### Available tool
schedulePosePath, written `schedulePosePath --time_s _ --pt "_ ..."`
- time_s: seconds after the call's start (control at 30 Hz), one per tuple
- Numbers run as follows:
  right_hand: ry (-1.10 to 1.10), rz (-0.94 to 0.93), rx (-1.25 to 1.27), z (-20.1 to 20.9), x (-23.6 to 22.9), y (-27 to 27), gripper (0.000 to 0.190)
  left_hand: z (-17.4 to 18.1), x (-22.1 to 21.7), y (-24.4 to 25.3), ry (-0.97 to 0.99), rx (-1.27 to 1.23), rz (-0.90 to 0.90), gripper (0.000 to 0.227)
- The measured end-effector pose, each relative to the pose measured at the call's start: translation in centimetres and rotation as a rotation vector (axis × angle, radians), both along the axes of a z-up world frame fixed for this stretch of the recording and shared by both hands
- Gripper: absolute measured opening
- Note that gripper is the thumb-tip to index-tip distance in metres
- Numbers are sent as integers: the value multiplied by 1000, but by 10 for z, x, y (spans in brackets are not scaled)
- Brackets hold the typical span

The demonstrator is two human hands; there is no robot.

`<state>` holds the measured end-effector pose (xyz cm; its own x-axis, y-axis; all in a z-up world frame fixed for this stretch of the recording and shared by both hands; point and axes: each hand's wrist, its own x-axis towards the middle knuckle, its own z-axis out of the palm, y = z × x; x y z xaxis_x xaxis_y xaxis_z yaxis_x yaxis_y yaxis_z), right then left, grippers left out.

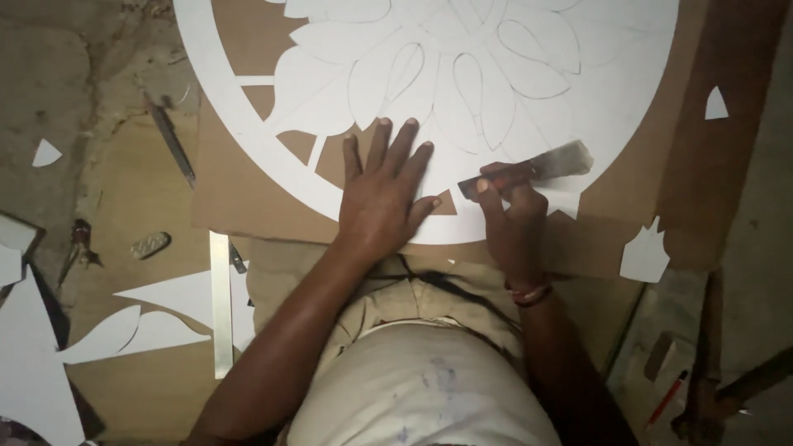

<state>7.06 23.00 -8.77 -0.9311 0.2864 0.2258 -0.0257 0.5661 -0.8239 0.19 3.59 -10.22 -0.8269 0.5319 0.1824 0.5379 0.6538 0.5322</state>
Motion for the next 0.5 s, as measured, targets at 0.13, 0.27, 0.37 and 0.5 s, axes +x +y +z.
schedulePosePath --time_s 0.13,0.27,0.37,0.5 --pt "29 7 -8 -5 -1 1 15 1 -1 -1 6 11 0 73" --pt "69 33 38 -3 -1 0 13 -1 0 0 -5 -4 -2 73" --pt "36 30 11 -3 -2 -1 15 -3 -1 0 11 -16 0 74" --pt "27 21 -40 1 -2 -2 15 -2 -1 1 18 -17 1 73"
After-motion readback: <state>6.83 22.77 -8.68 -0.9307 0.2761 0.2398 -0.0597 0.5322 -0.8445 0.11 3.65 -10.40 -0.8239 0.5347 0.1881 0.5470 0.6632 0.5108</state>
